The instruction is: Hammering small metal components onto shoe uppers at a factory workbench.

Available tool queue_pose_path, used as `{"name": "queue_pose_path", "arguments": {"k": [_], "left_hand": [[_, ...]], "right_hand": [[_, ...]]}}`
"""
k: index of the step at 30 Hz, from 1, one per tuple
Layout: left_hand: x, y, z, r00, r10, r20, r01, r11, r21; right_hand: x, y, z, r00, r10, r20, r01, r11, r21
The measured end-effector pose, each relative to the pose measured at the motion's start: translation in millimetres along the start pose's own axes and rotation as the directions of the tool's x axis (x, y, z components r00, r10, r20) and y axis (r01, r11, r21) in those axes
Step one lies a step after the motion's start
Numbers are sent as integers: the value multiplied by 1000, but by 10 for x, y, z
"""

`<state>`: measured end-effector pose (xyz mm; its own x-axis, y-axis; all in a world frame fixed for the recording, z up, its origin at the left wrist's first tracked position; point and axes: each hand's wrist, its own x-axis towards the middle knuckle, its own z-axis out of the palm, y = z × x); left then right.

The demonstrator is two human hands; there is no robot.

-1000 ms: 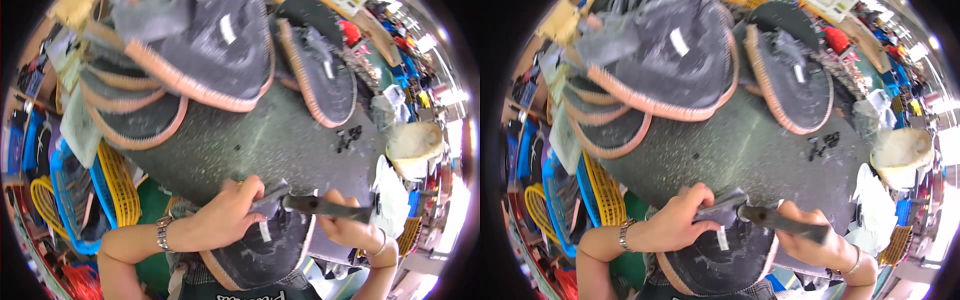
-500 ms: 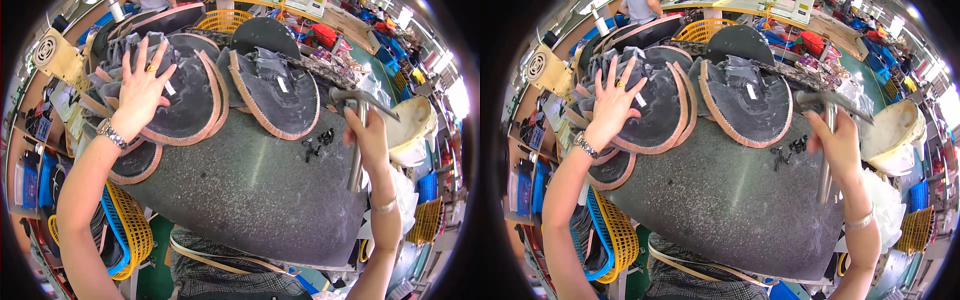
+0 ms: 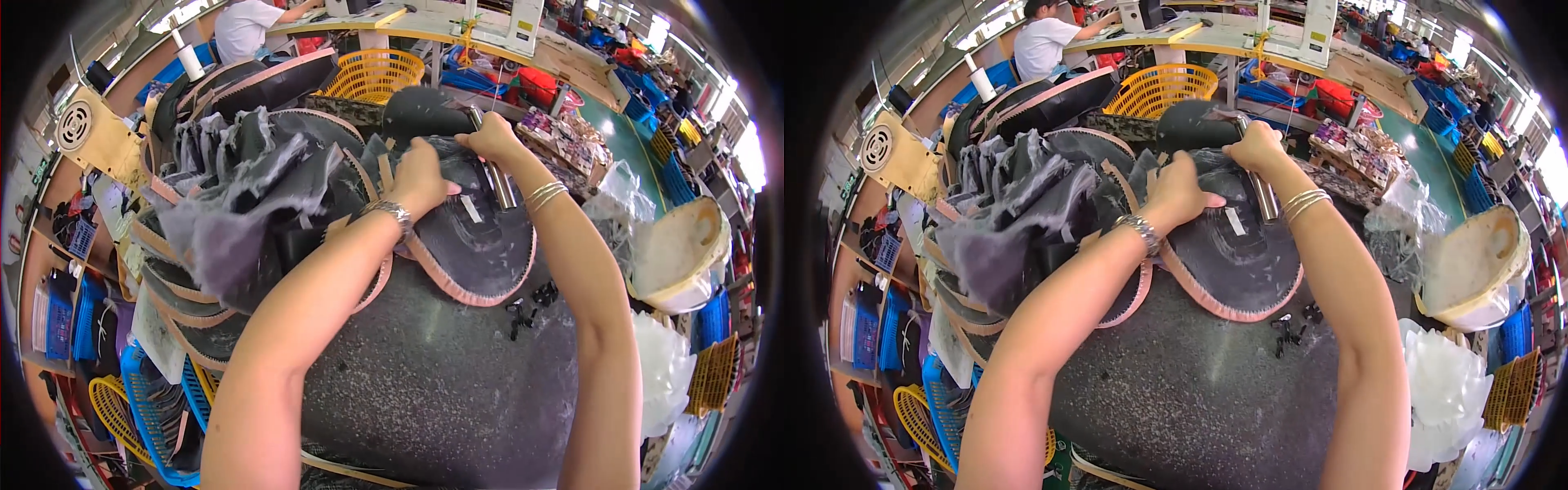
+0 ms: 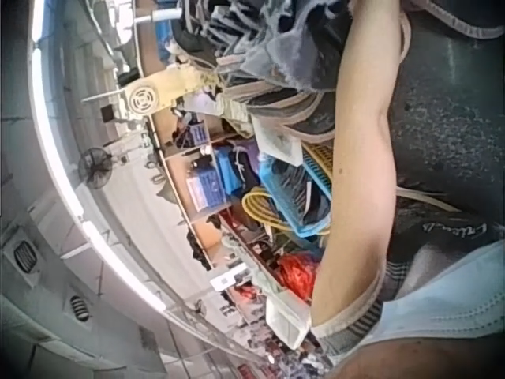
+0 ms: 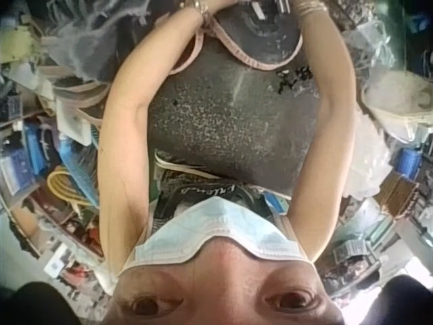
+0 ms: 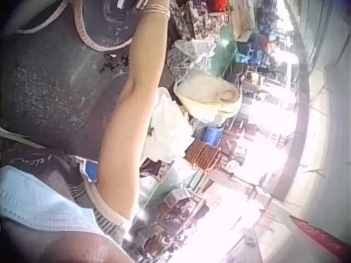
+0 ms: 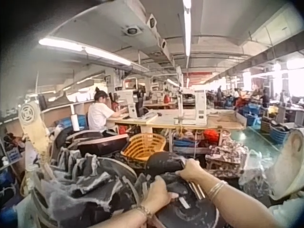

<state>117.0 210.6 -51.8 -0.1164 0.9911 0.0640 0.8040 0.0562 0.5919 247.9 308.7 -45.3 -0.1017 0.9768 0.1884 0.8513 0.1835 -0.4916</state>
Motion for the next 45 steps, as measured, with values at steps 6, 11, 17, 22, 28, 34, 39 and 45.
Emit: {"name": "queue_pose_path", "arguments": {"k": [6, 11, 17, 22, 28, 34, 39, 45], "left_hand": [[-207, -426, -259, 996, -78, -37, 68, 972, -227], [-711, -230, -602, 966, 178, 187, -28, 791, -611], [-1789, -22, -1251, 750, 660, 42, -612, 717, -334], [-2393, 81, -1874, 679, 722, -137, -733, 675, -76], [-2997, 157, -1840, 956, 292, 39, -233, 829, -509], [-3305, -432, -1050, 692, -59, 720, 622, 554, -553], [-3485, -817, -828, 875, -27, 483, 255, 874, -414], [-3182, -815, -823, 892, 297, 340, -250, 952, -176]], "right_hand": [[-372, -442, -415, 925, 40, 379, -205, 890, 408], [-282, -243, -244, 965, -24, 262, -21, 985, 170], [-371, -246, 54, 979, 97, 182, -147, 947, 285], [-388, -43, 27, 1000, -9, -6, 10, 997, 76], [-864, -498, -721, 970, -109, -218, 168, 947, 273], [-2281, -625, -1224, 877, -460, -138, 463, 735, 495], [-3539, -521, -1105, 628, -644, 437, 468, 761, 449], [-3992, -333, -887, 551, -574, 606, 525, 803, 283]]}}
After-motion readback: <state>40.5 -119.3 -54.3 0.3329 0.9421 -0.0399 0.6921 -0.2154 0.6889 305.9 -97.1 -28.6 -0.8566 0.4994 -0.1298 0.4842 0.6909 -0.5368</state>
